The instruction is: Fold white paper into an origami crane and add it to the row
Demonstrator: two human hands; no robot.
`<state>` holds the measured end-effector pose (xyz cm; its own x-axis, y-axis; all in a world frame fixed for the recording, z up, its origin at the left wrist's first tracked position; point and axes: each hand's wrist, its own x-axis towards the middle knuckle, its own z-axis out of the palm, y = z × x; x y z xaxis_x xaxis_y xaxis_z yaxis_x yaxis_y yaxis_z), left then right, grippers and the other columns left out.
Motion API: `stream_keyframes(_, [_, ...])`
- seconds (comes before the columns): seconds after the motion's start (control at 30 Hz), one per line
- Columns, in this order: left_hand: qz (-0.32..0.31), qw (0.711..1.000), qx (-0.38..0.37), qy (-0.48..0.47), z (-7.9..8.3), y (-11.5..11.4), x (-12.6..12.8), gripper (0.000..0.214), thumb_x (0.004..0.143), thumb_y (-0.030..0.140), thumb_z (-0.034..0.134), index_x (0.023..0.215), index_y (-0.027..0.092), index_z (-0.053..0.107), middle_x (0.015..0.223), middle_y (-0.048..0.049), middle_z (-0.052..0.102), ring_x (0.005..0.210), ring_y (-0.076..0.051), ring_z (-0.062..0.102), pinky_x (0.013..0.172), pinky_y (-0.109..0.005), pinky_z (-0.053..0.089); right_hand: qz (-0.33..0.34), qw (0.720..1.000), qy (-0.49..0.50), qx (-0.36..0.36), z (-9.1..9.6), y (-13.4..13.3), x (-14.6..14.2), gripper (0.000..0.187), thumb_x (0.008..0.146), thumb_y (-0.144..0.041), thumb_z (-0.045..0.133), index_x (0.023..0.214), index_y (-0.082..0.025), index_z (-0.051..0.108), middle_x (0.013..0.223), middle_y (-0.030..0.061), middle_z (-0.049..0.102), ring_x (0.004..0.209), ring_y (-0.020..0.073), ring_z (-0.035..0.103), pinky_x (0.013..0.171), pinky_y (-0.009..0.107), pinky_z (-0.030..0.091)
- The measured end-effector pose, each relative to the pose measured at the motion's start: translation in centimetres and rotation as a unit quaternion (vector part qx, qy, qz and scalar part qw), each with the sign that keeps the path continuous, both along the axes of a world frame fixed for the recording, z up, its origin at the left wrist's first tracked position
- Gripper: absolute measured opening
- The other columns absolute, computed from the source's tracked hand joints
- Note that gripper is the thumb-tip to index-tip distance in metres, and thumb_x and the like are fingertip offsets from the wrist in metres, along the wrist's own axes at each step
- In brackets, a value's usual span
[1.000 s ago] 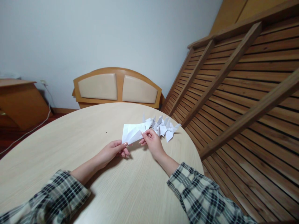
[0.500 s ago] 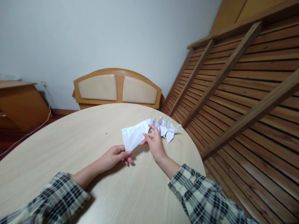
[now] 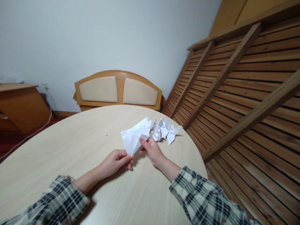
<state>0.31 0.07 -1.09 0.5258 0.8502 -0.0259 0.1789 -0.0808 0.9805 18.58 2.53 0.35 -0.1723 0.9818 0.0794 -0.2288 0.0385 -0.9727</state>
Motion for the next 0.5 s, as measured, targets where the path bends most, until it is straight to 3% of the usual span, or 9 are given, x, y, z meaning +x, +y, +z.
stream_keyframes(0.13, [-0.007, 0.996, 0.063, 0.063, 0.5, -0.3, -0.2, 0.042, 0.088, 0.049, 0.052, 0.073, 0.013, 0.067, 0.066, -0.0061, 0.07, 0.06, -0.015, 0.061, 0.06, -0.025, 0.045, -0.001, 0.998, -0.054, 0.034, -0.3, -0.1, -0.4, 0.051, 0.069, -0.066, 0.065, 0.07, -0.015, 0.06, 0.062, -0.0001, 0.059, 0.054, 0.0097, 0.048, 0.053, 0.023, 0.039])
stream_keyframes(0.27, [-0.019, 0.989, 0.109, 0.097, 1.0, -0.5, -0.2, 0.04, 0.088, 0.045, 0.053, 0.072, 0.012, 0.069, 0.065, -0.0045, 0.067, 0.057, -0.013, 0.055, 0.054, -0.022, 0.04, -0.003, 0.994, -0.093, 0.055, -0.2, -0.1, -0.3, 0.053, 0.072, -0.068, 0.061, 0.065, -0.016, 0.058, 0.058, 0.0, 0.056, 0.052, 0.0104, 0.047, 0.052, 0.024, 0.038])
stream_keyframes(0.5, [0.01, 0.995, 0.09, 0.045, 1.2, -0.3, -0.2, 0.031, 0.083, 0.044, 0.058, 0.072, 0.015, 0.062, 0.065, -0.0017, 0.062, 0.06, -0.014, 0.054, 0.059, -0.025, 0.043, 0.071, 0.983, -0.134, 0.104, 0.2, -1.2, -0.6, 0.046, 0.079, -0.059, 0.058, 0.066, -0.015, 0.059, 0.062, 0.0012, 0.059, 0.057, 0.0109, 0.048, 0.056, 0.024, 0.039])
